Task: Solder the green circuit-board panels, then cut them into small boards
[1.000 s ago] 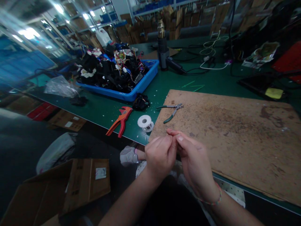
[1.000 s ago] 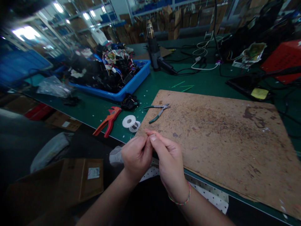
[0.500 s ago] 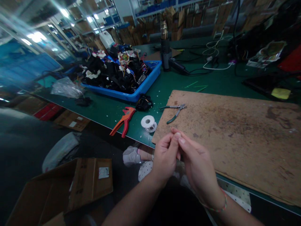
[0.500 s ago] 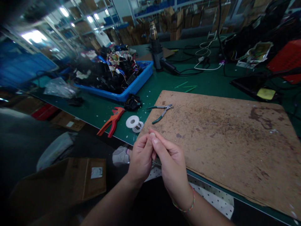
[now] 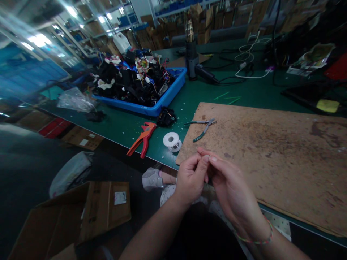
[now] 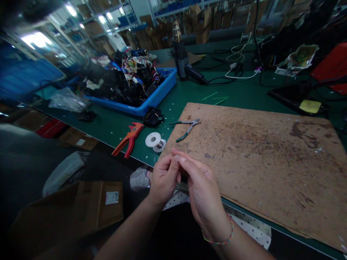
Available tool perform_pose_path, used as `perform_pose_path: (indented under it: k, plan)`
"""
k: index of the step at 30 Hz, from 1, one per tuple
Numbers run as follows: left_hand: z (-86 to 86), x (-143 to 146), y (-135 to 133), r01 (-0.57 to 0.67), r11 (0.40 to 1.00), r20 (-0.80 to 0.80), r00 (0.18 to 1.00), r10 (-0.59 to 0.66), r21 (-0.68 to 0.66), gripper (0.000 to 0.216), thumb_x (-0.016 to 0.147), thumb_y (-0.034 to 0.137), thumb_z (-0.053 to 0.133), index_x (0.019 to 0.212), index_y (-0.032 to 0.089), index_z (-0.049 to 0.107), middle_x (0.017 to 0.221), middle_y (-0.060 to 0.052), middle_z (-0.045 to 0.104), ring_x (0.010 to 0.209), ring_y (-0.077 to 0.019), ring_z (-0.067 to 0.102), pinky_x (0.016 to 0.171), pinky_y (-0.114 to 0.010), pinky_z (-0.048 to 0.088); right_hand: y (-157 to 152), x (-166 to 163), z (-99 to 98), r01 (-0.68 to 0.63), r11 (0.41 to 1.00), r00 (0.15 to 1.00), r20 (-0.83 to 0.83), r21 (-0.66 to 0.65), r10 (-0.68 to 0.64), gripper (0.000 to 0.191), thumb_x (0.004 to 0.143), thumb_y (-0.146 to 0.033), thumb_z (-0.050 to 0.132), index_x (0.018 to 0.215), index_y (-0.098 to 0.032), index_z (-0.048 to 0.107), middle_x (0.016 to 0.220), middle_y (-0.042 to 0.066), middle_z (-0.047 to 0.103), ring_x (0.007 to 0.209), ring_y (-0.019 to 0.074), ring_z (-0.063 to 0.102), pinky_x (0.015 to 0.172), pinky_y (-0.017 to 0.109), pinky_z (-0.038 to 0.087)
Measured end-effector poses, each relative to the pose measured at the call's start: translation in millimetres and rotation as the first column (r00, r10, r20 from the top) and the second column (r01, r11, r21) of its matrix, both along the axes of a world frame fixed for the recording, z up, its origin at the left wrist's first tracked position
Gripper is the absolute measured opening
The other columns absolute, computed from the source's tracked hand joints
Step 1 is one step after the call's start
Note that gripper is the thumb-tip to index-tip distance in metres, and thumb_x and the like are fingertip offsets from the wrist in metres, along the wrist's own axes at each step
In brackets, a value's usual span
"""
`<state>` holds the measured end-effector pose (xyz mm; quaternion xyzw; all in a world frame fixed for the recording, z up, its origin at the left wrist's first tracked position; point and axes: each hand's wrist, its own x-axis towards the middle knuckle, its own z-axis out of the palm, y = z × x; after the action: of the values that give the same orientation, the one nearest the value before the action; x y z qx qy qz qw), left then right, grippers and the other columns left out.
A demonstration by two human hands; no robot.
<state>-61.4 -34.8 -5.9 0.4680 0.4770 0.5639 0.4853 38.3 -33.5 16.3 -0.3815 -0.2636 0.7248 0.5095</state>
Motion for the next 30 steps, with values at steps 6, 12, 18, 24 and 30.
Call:
perform_pose_path:
  k: [6,12,18,24,30]
  plan:
    - [1.5,4,1,0.064,0.991,0.177,0.983,-0.043,-0.119,0.043,0.096,0.047,0.048,0.066,0.016,0.046,0.047,0.008,0.039,0.044,-0.0040,0.033,0.047,-0.017,0.028,-3,-6,-8.0,0.027,0.998,0.995,0.092,0.064,-0.033,0.026,0.083,-0.039,0.067,0.107,-0.030,0.073,0.125,0.000,0.068,0.121,0.0167,0.057,0.111,0.033,0.036]
    - [-4.6,6,0,0.138,0.975,0.368,0.928,-0.065,-0.174,0.040,0.094,0.048,0.053,0.070,0.016,0.049,0.045,0.009,0.038,0.042,-0.0028,0.030,0.048,-0.016,0.026,-2,-4,-7.4,0.016,0.995,0.987,0.159,0.094,-0.031,0.028,0.083,-0.040,0.067,0.108,-0.029,0.073,0.123,0.000,0.069,0.111,0.0150,0.062,0.105,0.032,0.041]
    - [-6.3,-1,1,0.157,0.974,0.320,0.942,-0.100,-0.160,0.040,0.093,0.048,0.055,0.070,0.016,0.051,0.044,0.008,0.041,0.042,-0.0032,0.033,0.048,-0.017,0.028,1,-4,-2.5,0.015,0.997,0.991,0.134,0.073,-0.025,0.024,0.083,-0.039,0.067,0.101,-0.027,0.076,0.116,0.001,0.072,0.097,0.0129,0.064,0.091,0.028,0.047]
    - [-5.1,-7,4,0.177,0.971,0.314,0.942,-0.121,-0.159,0.041,0.090,0.049,0.059,0.068,0.015,0.052,0.044,0.008,0.044,0.041,-0.0030,0.034,0.047,-0.018,0.027,4,-7,-1.6,-0.001,1.000,0.995,0.097,0.027,-0.001,0.023,0.083,-0.038,0.066,0.096,-0.023,0.077,0.105,0.003,0.074,0.084,0.0120,0.063,0.087,0.028,0.048]
    - [2.1,-6,3,0.197,0.958,0.429,0.899,-0.091,-0.209,0.046,0.091,0.052,0.056,0.064,0.016,0.045,0.040,0.009,0.037,0.039,-0.0033,0.029,0.046,-0.018,0.024,-2,-12,-7.5,-0.001,0.997,0.995,0.104,0.078,-0.008,0.032,0.084,-0.037,0.066,0.114,-0.027,0.071,0.084,0.001,0.075,0.097,0.0155,0.066,0.102,0.034,0.043]
